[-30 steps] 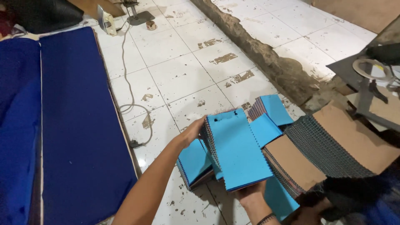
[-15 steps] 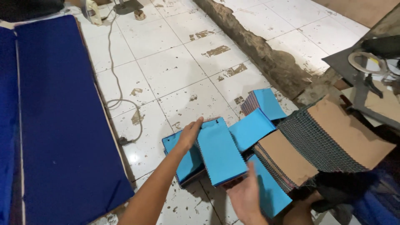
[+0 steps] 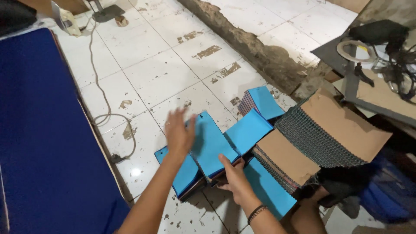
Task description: The person sits on the floor and uses a drill press to punch holes into the corners of small, colorful notebooks. They align each notebook under the drill, operate the lever to create the holes, and then stack the finished notebooks.
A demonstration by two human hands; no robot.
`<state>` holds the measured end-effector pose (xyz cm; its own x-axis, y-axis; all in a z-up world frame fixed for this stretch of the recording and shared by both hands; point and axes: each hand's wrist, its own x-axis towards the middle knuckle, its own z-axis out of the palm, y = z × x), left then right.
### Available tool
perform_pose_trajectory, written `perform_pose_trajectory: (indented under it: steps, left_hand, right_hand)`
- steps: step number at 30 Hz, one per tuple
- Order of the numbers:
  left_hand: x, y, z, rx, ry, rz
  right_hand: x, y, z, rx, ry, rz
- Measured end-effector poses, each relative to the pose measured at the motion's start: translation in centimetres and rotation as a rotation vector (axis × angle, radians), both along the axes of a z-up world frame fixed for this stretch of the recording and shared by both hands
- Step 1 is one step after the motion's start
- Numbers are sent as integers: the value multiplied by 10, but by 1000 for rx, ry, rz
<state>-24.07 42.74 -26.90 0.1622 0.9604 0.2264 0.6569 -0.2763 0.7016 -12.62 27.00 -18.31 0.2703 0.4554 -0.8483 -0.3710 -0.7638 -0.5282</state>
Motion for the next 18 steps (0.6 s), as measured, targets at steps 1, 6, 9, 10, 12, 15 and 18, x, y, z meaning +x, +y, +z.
perform_pose_trajectory:
  steps: [1, 6, 9, 10, 12, 15, 18]
  left_hand:
    - [8, -11, -9, -8, 4, -2]
    - [26, -50, -20, 161, 384, -312]
    - [23, -50, -25, 223, 386, -294]
    - [22, -49, -25, 224, 385, -298]
    - [23, -46, -23, 170, 399, -303]
    - [24, -48, -25, 208, 417, -301]
    - [25, -50, -14, 165, 467, -313]
  right_hand:
    - [-1, -1, 5, -8, 4, -2]
    - [-1, -17, 17, 93, 4, -83]
    - [13, -41, 28, 83, 8, -250]
    - [20, -53, 23, 83, 7, -254]
    - [37, -79, 14, 127, 32, -389]
    - [51, -108, 60, -23, 53, -334]
    - [79, -146, 35, -62, 72, -239]
